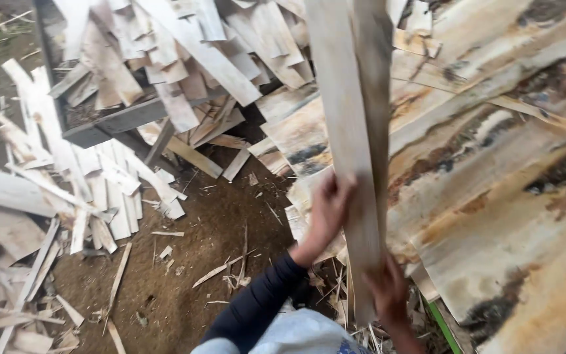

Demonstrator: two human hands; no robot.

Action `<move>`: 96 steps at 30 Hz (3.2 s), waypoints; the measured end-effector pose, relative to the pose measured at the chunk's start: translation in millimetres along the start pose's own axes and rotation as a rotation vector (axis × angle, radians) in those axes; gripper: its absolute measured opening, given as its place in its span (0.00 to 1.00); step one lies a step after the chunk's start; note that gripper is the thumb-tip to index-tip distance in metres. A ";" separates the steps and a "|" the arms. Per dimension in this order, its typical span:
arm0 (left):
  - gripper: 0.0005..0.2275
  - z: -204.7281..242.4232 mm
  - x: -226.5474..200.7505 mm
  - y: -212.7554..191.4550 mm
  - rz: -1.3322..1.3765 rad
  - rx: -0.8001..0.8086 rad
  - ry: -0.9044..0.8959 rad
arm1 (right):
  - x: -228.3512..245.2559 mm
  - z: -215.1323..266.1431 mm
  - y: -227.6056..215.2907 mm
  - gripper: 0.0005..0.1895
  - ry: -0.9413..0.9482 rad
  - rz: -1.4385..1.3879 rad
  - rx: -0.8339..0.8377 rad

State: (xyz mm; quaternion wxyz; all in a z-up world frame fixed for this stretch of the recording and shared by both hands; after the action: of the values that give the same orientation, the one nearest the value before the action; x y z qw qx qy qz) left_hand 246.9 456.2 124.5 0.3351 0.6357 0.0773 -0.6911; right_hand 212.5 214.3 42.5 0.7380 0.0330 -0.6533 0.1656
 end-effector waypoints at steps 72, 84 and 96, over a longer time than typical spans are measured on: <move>0.13 -21.3 296.6 214.1 -0.624 0.845 -0.328 | -139.4 156.9 -263.0 0.47 0.858 0.544 -0.811; 0.10 61.5 152.4 149.6 -0.288 0.998 -0.486 | -150.3 216.7 -257.0 0.41 0.914 0.463 -0.976; 0.16 43.2 218.4 50.7 -0.150 0.928 -0.837 | -161.3 260.0 -235.8 0.50 0.913 -0.041 -0.910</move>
State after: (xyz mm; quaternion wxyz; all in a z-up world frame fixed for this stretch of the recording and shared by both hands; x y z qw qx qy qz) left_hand 246.8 314.7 -54.8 -0.0232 0.3836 -0.3241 -0.8645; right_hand 17.6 -109.5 -37.8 0.8850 -0.3448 -0.2775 -0.1447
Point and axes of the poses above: each hand's wrist, its own z-axis away from the middle knuckle, its own y-axis out of the palm, x = y × z, the point moved 2 cm from there along -z, towards the middle knuckle, and after that the axes turned 3 degrees about -z, right-handed, at the moved point
